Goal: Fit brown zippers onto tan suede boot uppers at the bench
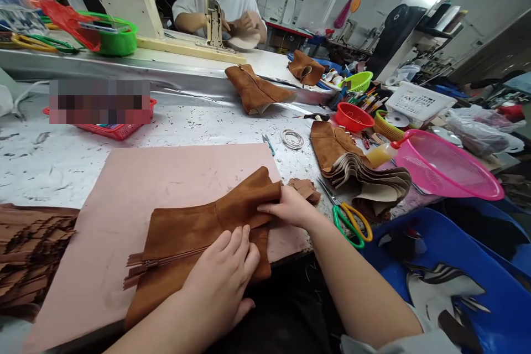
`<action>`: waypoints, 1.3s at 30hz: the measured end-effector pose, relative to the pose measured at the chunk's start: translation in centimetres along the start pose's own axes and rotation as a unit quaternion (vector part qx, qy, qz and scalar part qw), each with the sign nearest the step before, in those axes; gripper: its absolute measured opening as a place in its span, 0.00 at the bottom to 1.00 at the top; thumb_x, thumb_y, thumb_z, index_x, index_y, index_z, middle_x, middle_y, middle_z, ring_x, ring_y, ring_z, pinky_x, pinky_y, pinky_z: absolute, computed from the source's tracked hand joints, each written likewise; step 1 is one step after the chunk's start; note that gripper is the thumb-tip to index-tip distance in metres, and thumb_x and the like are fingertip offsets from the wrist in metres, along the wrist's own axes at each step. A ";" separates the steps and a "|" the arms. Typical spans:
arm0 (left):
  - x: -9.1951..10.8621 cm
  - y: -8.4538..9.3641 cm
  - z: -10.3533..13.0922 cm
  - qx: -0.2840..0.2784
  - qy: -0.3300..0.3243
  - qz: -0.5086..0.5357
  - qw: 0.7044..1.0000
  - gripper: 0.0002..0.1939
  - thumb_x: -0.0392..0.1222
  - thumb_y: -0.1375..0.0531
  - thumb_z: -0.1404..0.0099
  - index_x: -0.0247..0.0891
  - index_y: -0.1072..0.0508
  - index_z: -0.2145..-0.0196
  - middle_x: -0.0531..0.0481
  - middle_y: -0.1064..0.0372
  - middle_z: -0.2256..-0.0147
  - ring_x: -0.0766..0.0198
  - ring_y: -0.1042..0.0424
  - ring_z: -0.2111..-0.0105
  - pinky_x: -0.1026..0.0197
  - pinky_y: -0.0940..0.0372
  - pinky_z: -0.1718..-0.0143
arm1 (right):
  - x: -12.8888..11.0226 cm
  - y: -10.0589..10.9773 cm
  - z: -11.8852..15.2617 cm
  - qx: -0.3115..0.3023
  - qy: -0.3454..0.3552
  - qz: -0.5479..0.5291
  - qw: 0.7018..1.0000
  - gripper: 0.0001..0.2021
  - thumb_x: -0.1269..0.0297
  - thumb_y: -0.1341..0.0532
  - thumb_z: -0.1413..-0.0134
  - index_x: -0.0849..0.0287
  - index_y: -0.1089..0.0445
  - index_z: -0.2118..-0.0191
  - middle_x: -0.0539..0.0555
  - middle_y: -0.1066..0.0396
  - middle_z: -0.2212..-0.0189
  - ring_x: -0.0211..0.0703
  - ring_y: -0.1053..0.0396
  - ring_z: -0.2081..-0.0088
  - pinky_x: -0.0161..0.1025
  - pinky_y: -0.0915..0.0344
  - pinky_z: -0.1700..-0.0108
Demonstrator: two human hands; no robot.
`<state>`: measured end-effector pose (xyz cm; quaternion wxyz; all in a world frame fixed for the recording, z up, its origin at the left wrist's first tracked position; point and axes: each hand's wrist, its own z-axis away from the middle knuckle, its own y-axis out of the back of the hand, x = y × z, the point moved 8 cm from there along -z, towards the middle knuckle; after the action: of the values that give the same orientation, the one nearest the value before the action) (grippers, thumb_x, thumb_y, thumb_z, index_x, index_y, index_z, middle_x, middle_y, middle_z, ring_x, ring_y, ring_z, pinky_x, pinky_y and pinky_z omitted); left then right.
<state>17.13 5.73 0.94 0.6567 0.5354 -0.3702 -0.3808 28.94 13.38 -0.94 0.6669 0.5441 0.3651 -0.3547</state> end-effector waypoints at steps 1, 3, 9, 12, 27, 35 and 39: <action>0.0 -0.1 0.0 0.000 0.002 0.002 1.000 0.35 0.58 0.43 0.47 0.26 0.35 0.50 0.26 0.47 0.45 0.41 0.45 0.46 0.46 0.48 0.49 | 0.0 0.2 -0.3 -0.011 -0.002 0.004 1.000 0.13 0.68 0.36 0.58 0.61 0.28 0.61 0.53 0.27 0.61 0.46 0.30 0.58 0.41 0.34 0.55; -0.1 -0.1 0.0 0.001 0.006 0.004 1.000 0.35 0.58 0.43 0.47 0.26 0.35 0.50 0.25 0.48 0.44 0.40 0.44 0.46 0.45 0.48 0.49 | -0.1 0.5 -0.8 -0.037 -0.007 0.012 0.999 0.13 0.68 0.36 0.59 0.61 0.28 0.62 0.53 0.26 0.62 0.46 0.30 0.59 0.40 0.33 0.57; -0.1 0.0 0.0 0.006 0.014 -0.002 1.000 0.34 0.57 0.41 0.48 0.26 0.33 0.52 0.25 0.46 0.45 0.40 0.43 0.46 0.45 0.46 0.50 | 0.1 1.0 -1.1 -0.090 -0.025 0.074 0.993 0.19 0.69 0.32 0.67 0.62 0.28 0.62 0.52 0.26 0.66 0.47 0.30 0.62 0.40 0.33 0.59; -0.1 0.1 -0.1 -0.003 0.016 -0.009 1.000 0.33 0.57 0.41 0.48 0.26 0.33 0.53 0.24 0.46 0.46 0.39 0.42 0.47 0.45 0.46 0.50 | 0.0 1.0 -1.0 -0.076 -0.024 0.117 0.990 0.21 0.71 0.31 0.69 0.63 0.28 0.61 0.54 0.26 0.63 0.48 0.31 0.61 0.42 0.34 0.58; -1.8 2.1 1.5 0.025 0.050 0.071 0.996 0.30 0.58 0.39 0.51 0.37 0.33 0.54 0.41 0.34 0.52 0.49 0.35 0.56 0.47 0.43 0.54 | -1.2 0.3 1.3 -0.012 0.040 0.240 0.970 0.24 0.63 0.32 0.63 0.60 0.31 0.55 0.59 0.31 0.56 0.54 0.36 0.53 0.47 0.42 0.50; -12.6 2.4 12.6 0.149 0.383 0.117 0.904 0.14 0.50 0.51 0.39 0.38 0.33 0.66 0.45 0.29 0.68 0.55 0.29 0.66 0.56 0.37 0.64 | -2.9 -2.2 3.1 0.036 0.055 0.147 0.987 0.22 0.67 0.38 0.60 0.65 0.33 0.54 0.62 0.32 0.56 0.54 0.36 0.52 0.47 0.39 0.50; -11.4 0.2 14.0 0.176 0.393 0.293 0.854 0.06 0.42 0.50 0.40 0.40 0.37 0.70 0.52 0.31 0.72 0.61 0.30 0.69 0.62 0.36 0.66 | -3.8 -3.4 3.6 0.028 0.047 0.098 0.994 0.17 0.68 0.44 0.59 0.62 0.30 0.59 0.60 0.29 0.60 0.53 0.32 0.57 0.47 0.36 0.54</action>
<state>-0.34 10.05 2.41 0.7236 0.6138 -0.2815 0.1428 24.51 9.61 1.35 0.6651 0.6115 0.3314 -0.2718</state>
